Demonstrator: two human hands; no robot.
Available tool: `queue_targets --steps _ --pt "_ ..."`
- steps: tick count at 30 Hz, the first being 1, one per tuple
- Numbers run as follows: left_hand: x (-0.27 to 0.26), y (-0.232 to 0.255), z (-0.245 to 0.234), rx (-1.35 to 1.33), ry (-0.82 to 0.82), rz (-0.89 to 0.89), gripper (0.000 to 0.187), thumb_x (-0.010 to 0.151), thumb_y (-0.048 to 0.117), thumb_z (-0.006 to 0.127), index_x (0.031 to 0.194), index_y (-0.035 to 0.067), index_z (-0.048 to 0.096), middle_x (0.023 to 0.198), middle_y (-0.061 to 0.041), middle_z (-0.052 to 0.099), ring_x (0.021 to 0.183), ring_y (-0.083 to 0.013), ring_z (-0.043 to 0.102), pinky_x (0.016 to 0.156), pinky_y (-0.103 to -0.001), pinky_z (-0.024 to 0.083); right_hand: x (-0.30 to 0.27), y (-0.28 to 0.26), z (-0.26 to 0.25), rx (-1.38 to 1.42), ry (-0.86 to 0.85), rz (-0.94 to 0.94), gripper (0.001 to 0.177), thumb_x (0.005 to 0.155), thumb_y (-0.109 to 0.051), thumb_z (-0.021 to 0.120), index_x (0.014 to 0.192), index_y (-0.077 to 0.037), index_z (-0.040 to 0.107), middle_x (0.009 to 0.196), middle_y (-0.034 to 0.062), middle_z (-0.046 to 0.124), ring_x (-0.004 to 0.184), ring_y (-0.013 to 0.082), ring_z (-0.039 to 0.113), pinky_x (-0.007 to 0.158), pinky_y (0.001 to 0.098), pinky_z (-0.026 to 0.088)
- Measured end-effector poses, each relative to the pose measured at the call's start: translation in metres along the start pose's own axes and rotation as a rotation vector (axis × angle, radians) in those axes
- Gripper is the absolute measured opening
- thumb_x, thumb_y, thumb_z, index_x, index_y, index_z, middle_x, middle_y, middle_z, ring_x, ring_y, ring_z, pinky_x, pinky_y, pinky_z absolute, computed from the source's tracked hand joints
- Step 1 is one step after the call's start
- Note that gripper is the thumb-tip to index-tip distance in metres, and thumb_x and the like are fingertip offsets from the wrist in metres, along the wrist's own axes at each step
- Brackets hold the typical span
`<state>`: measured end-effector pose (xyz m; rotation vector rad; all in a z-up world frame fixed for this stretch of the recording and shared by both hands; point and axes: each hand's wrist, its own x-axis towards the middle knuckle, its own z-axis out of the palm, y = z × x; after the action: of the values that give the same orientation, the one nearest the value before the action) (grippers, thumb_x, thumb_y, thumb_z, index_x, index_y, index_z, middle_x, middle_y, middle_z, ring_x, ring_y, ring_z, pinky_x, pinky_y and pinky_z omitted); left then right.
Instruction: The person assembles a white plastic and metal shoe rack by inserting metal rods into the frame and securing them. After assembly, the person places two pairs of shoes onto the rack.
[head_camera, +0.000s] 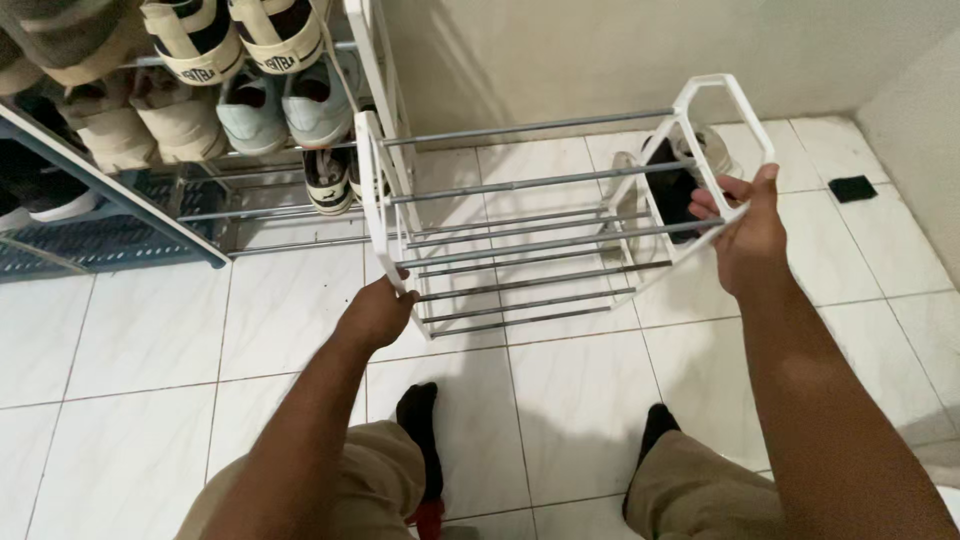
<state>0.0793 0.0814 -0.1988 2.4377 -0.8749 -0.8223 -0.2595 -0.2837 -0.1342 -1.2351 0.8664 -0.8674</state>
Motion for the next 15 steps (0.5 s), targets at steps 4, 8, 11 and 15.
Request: queue_targets --steps 4,8,11,15 --pt "0.011 0.014 0.005 -0.057 0.054 -0.012 0.048 0.099 0.032 0.059 0.142 0.010 0.058 0.129 -0.018 0.070 0.121 -0.0349 0.066 0.104 -0.042 0.050 -0.007 -0.010 0.001 -0.108 0.031 0.079 0.087 0.098 -0.079 0.030 0.138 -0.003 0.048 0.122 0.0139 0.064 0.121 0.0277 0.059 0.109 0.0563 0.041" --pt "0.019 0.029 0.002 -0.083 0.080 -0.007 0.041 0.098 0.031 0.060 0.132 0.009 0.065 0.120 -0.017 0.073 0.114 -0.0340 0.069 0.100 -0.043 0.053 -0.010 -0.032 0.012 -0.247 0.183 0.285 0.100 0.086 -0.086 0.025 0.151 -0.010 0.040 0.139 0.0204 0.053 0.133 0.0369 0.049 0.107 0.0696 0.034" --pt "0.029 0.038 0.002 -0.085 0.110 -0.015 0.037 0.097 0.030 0.061 0.126 0.009 0.068 0.115 -0.017 0.074 0.109 -0.0338 0.071 0.096 -0.043 0.054 -0.012 -0.043 0.016 -0.205 0.197 0.406 0.106 0.082 -0.087 0.024 0.157 -0.012 0.029 0.150 0.0239 0.039 0.139 0.0475 0.040 0.108 0.0747 0.031" --pt "0.041 0.040 -0.003 -0.076 0.146 -0.040 0.031 0.098 0.030 0.061 0.118 0.008 0.071 0.109 -0.017 0.075 0.105 -0.0352 0.071 0.092 -0.045 0.055 -0.007 -0.039 0.014 -0.118 0.156 0.409 0.107 0.086 -0.085 0.024 0.158 -0.005 0.025 0.153 0.0296 0.034 0.141 0.0541 0.036 0.113 0.0709 0.031"
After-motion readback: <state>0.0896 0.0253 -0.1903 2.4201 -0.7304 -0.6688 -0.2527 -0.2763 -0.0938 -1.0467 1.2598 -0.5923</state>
